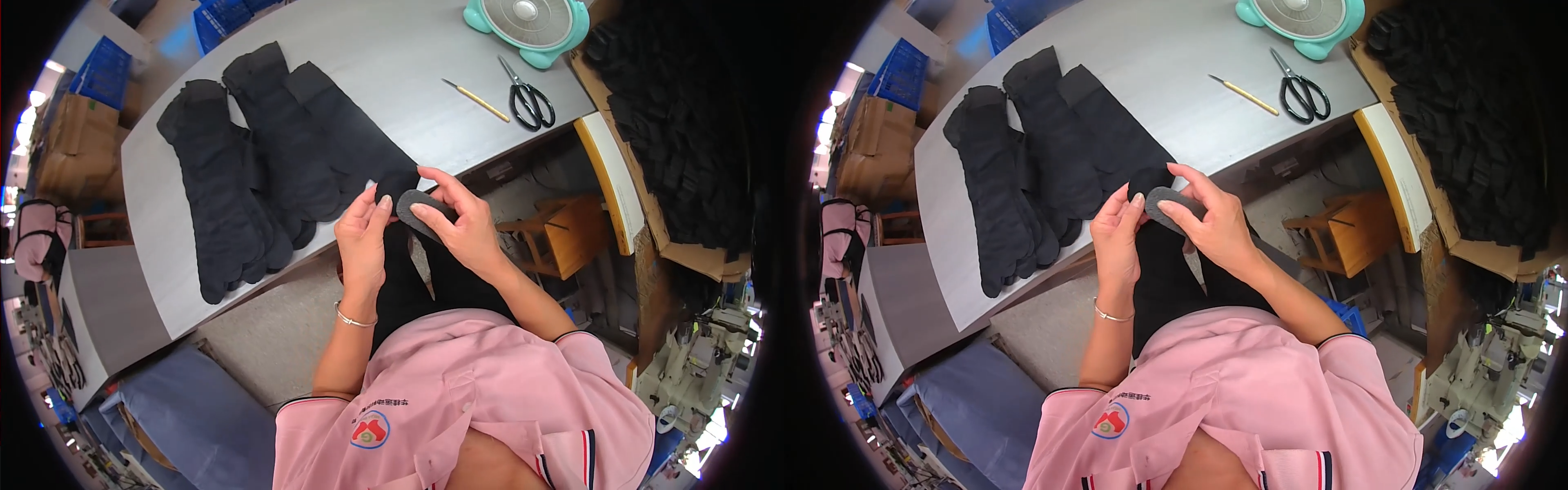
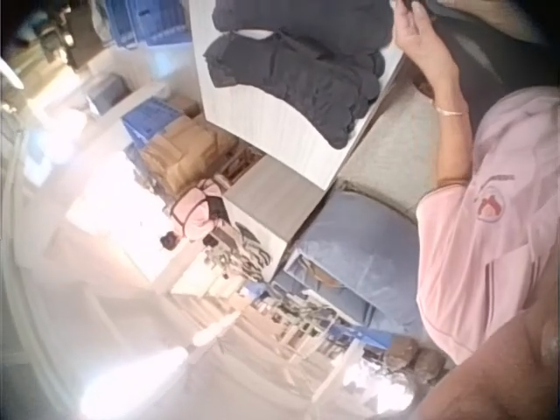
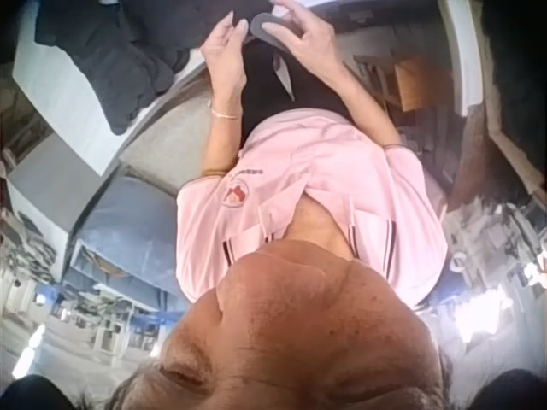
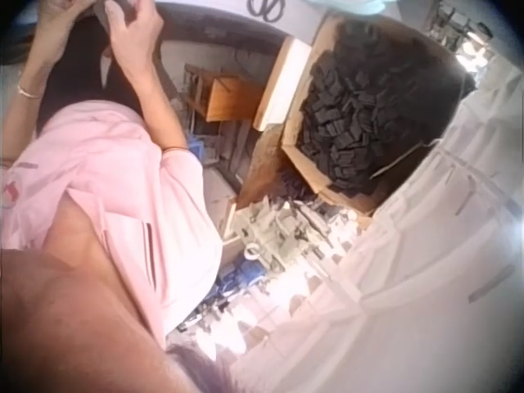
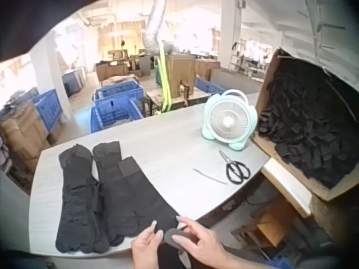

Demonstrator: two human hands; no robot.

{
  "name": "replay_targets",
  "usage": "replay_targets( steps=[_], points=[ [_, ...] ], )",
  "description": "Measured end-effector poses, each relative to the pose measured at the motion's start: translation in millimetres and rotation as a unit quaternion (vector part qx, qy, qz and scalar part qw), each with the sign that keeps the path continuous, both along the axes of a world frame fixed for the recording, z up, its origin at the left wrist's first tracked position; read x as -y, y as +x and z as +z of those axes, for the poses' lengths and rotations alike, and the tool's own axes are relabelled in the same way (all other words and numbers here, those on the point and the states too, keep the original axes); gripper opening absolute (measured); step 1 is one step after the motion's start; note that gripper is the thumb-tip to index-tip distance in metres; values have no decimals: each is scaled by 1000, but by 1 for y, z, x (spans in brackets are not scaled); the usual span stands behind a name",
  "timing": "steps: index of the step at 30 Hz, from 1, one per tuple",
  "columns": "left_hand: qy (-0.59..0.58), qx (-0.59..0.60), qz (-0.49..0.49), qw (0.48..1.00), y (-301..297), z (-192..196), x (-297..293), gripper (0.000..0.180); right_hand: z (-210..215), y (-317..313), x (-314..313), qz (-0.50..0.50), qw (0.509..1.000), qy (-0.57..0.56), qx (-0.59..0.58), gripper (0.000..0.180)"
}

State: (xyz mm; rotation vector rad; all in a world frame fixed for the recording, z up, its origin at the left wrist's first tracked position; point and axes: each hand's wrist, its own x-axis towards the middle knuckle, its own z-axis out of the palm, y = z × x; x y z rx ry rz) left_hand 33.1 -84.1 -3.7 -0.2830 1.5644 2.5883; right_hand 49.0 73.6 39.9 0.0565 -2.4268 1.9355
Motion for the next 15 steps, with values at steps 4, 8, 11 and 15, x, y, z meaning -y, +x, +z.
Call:
replay_targets(
  steps=[4,8,11,15],
  points=[
    [66,23,-41,997,11,8,0,27,8,-7,-3,6,999,12,44,46],
    [69,29,-77,994,13,17,4,27,6,-5,-6,18,995,-9,94,42],
    [-2,16,-83,996,17,24,3,27,3,-1,-5,13,998,-15,63,41],
    [-15,7,-93,995,23,29,1,26,2,4,-5,3,998,6,55,38]
  ],
)
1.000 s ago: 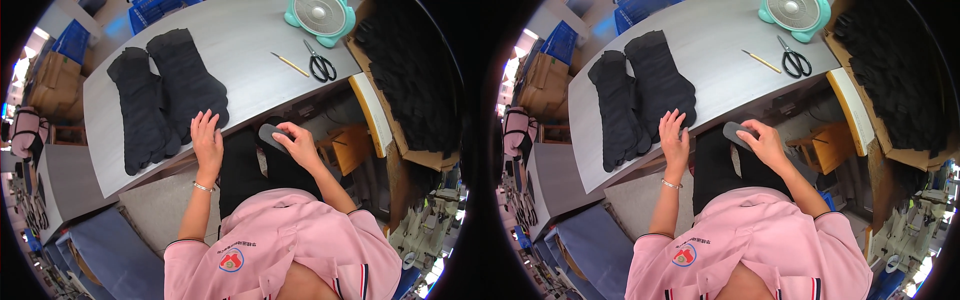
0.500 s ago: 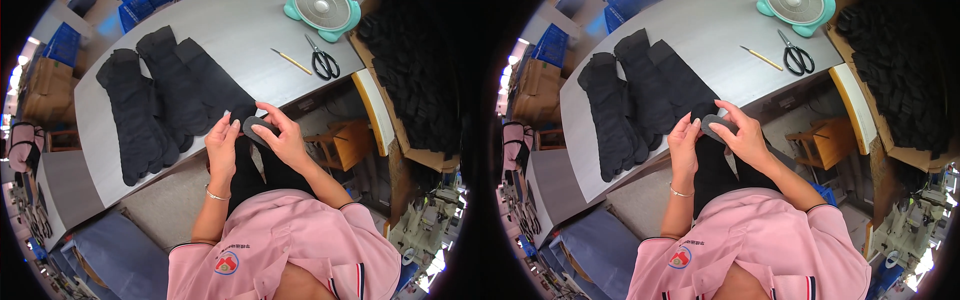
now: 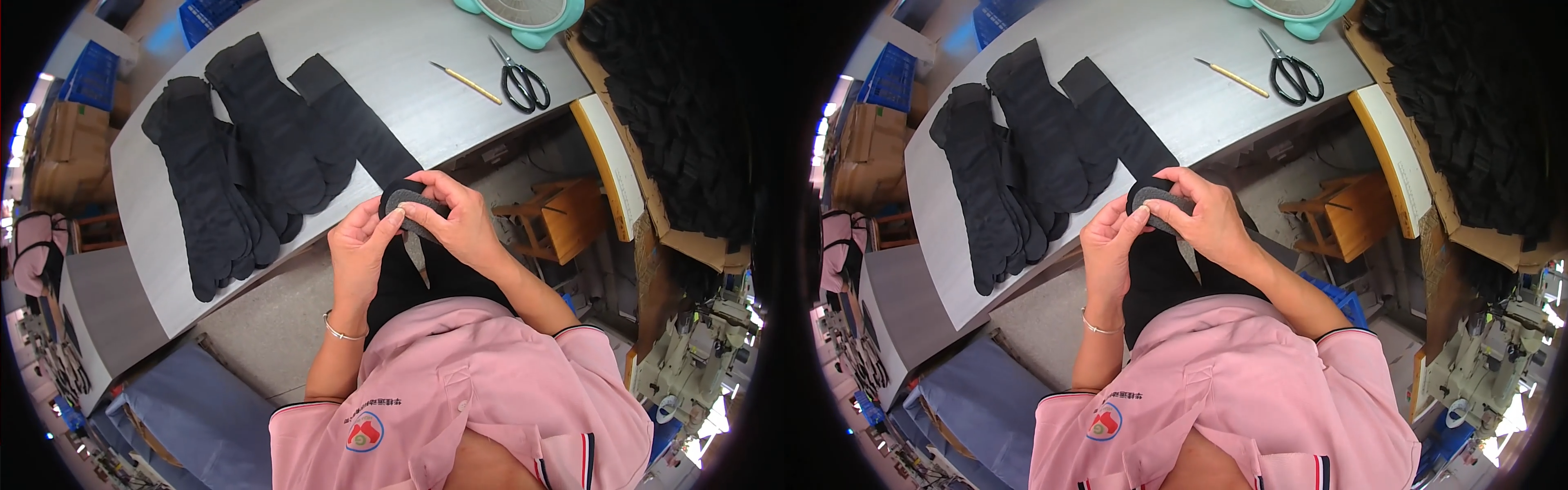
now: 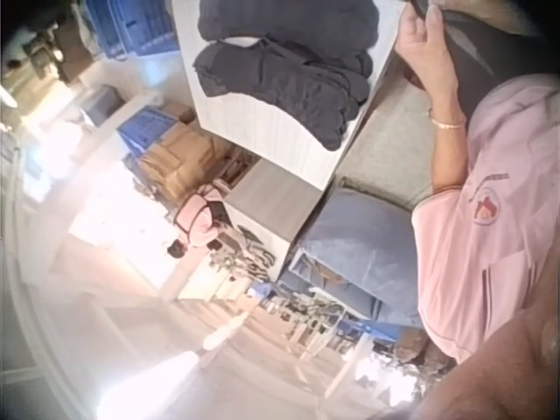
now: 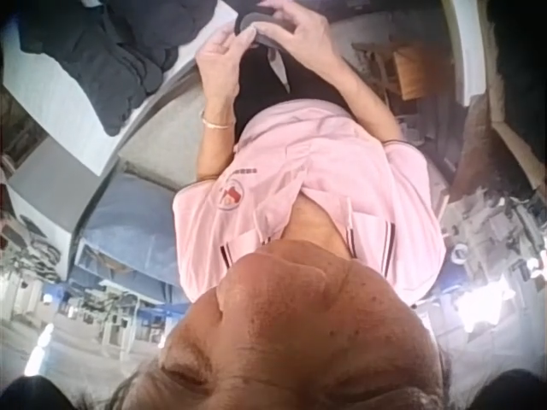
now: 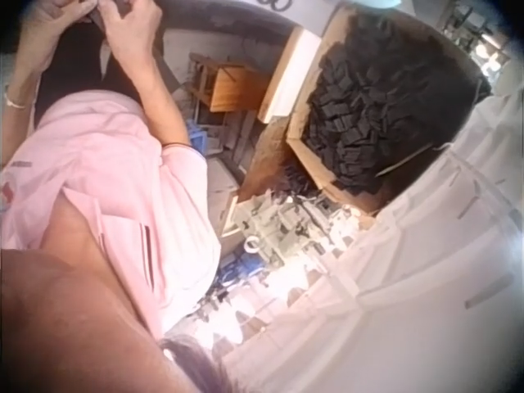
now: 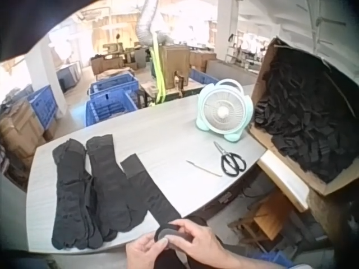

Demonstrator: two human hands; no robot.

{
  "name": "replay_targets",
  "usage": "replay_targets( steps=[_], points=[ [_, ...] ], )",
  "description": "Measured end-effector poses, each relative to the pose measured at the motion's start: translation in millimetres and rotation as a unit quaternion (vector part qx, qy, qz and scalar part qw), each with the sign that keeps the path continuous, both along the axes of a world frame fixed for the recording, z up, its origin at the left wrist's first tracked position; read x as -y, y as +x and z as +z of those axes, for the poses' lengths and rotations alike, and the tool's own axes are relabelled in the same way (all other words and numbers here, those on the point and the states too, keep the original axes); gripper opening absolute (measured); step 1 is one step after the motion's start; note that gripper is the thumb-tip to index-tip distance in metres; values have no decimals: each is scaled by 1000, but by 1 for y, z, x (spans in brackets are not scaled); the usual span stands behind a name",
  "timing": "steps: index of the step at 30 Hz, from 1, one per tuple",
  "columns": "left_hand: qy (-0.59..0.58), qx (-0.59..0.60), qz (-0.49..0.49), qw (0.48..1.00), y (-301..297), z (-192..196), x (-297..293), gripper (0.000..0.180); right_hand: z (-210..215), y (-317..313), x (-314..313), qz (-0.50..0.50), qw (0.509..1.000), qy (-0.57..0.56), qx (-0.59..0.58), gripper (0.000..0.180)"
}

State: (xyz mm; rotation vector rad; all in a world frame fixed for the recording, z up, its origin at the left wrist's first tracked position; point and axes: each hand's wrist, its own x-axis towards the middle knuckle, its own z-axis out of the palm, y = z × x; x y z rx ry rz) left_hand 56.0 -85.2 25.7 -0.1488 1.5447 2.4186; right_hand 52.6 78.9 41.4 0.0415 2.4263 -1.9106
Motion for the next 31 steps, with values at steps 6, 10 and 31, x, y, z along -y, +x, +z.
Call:
replay_targets(
  steps=[6,10,31],
  points=[
    [-16,9,22,1000,8,0,-3,24,-2,9,2,-28,998,45,-43,34],
    [-25,8,34,999,9,-1,-6,23,-6,7,6,-48,987,57,-143,31],
    [92,100,-54,989,-6,-19,8,37,-16,6,-22,53,995,-4,-80,20]
  ],
)
